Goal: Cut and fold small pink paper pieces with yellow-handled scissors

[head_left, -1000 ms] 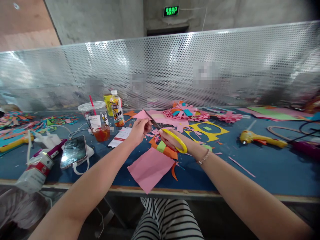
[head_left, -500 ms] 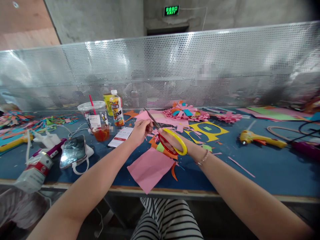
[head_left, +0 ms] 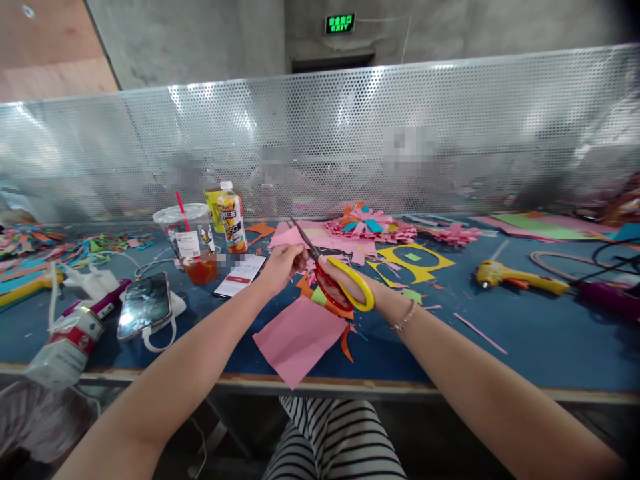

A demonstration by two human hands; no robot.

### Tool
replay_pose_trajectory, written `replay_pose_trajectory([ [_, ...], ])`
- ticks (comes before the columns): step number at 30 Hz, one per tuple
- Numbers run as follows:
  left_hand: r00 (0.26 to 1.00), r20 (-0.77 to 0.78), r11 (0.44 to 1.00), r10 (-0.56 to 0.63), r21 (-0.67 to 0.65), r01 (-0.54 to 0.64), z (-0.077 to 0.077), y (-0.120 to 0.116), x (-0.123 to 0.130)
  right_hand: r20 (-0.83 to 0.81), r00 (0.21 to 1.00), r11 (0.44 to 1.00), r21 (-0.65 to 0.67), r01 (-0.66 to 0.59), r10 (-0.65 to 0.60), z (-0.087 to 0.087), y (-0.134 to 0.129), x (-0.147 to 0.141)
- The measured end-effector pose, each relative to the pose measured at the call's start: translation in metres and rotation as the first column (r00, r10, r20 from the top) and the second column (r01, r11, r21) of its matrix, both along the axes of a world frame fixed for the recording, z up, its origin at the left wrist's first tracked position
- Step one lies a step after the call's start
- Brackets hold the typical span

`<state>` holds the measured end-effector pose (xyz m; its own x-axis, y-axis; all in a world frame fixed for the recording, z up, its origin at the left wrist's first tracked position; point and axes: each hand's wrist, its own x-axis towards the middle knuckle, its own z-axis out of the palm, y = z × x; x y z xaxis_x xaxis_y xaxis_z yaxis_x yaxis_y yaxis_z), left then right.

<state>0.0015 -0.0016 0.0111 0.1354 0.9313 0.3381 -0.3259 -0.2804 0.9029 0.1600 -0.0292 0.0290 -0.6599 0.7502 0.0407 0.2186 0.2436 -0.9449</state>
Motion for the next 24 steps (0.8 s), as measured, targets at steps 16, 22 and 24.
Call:
replay_pose_trajectory([
  [16,0.998,-0.055,0.999,-0.032,0.012,0.032,-0.001,-0.001,0.001,0.019,0.996,0.996,0.025,0.086,-0.086,-0.007,0.005,-0.004],
  [22,0.993,-0.106,0.999,-0.045,0.006,0.046,-0.001,-0.004,0.003,0.018,0.996,0.994,0.055,0.091,-0.093,-0.005,0.001,-0.006],
  [24,0.991,-0.123,0.998,-0.056,-0.005,0.056,-0.002,-0.004,0.003,0.003,0.994,0.992,0.063,0.110,-0.110,-0.010,0.006,-0.007],
])
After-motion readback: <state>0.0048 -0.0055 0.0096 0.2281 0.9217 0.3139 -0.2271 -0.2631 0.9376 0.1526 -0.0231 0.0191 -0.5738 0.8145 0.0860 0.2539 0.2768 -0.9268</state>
